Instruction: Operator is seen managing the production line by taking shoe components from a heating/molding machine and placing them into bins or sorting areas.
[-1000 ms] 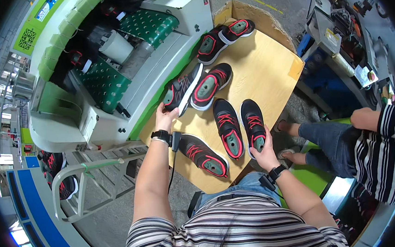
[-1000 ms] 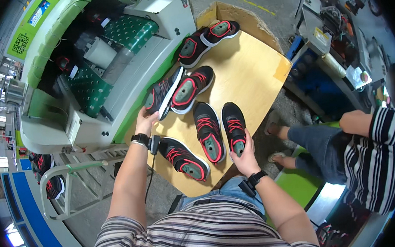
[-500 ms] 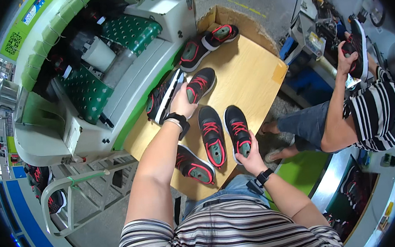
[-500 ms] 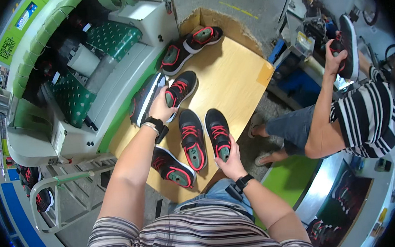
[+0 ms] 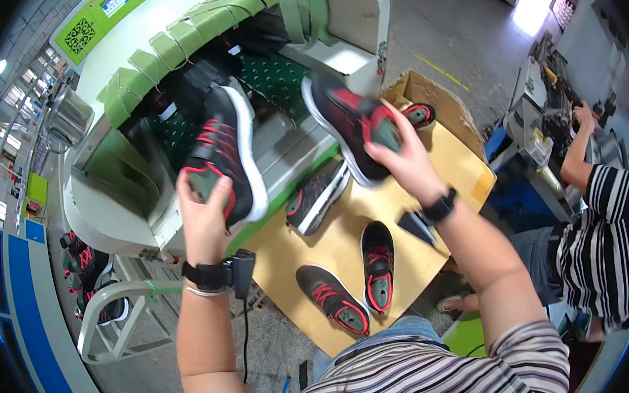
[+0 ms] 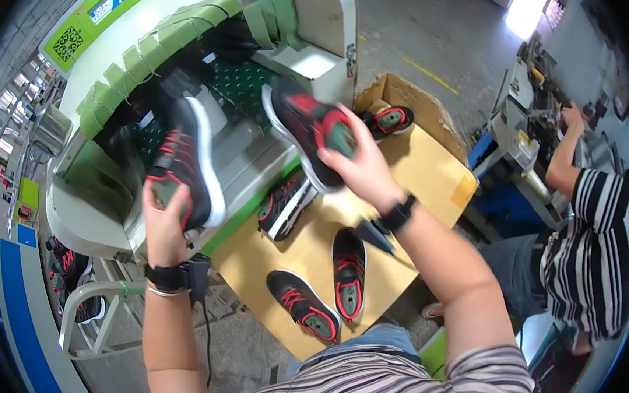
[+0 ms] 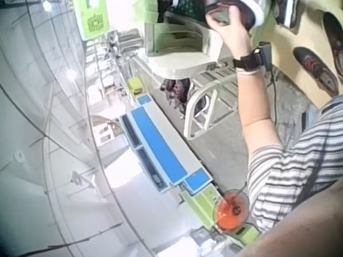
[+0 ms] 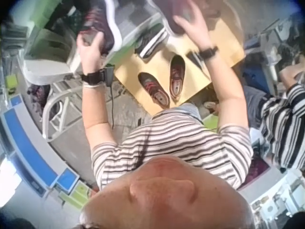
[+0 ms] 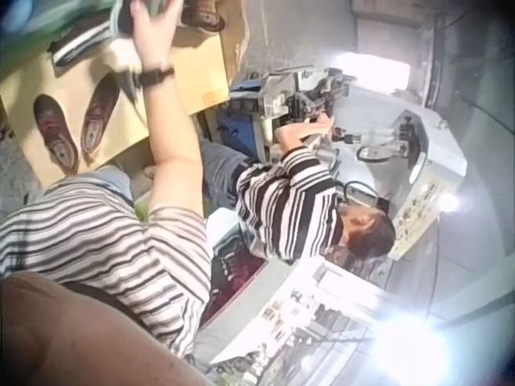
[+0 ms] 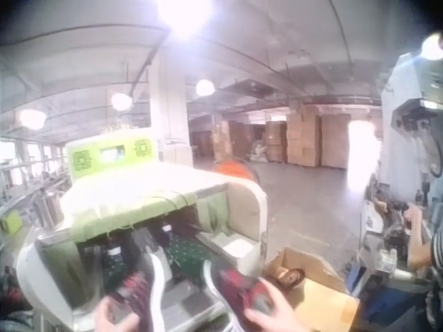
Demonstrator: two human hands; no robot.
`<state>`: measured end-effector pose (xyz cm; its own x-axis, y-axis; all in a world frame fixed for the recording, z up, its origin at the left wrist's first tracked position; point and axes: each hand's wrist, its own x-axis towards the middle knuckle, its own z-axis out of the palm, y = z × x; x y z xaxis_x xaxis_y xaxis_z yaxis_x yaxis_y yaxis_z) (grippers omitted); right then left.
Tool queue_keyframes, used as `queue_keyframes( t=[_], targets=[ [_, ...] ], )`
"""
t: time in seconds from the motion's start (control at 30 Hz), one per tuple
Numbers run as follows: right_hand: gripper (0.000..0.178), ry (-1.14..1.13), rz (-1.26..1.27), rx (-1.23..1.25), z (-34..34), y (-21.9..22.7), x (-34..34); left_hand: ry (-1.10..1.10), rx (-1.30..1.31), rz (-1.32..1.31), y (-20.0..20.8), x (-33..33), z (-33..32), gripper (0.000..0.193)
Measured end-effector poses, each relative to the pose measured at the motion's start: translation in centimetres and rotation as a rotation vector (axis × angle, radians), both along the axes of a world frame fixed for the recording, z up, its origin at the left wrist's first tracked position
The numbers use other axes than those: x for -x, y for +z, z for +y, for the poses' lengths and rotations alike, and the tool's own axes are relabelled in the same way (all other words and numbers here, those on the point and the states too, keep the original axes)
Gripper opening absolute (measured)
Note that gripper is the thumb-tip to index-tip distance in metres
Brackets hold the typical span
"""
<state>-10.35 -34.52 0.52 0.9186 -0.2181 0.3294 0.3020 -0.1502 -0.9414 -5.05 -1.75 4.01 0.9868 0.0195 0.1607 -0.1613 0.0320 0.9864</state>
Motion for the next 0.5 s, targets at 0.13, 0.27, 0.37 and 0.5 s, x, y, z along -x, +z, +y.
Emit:
queue_keyframes(
  t=[0.13,0.27,0.37,0.5],
  targets=[
    [0.069,-0.160,-0.149,0.315,4.1,3.2,-17.1,0.363,-0.218,-0.136,-0.6,-8.7,0.8,0.068],
    [0.075,-0.182,-0.087,0.644,14.0,-0.2,-27.9,0.481,-0.656,-0.167,-7.4,-22.0,14.5,0.083],
    [0.071,-0.277,-0.168,0.796,11.7,-4.5,-27.3,0.242,-0.336,0.130,-4.9,-21.5,9.0,0.064],
    [0.067,-0.729,-0.363,0.551,-1.8,-4.4,-16.2,0.379,-0.703,-0.163,-0.3,-8.5,0.9,0.057]
  ],
)
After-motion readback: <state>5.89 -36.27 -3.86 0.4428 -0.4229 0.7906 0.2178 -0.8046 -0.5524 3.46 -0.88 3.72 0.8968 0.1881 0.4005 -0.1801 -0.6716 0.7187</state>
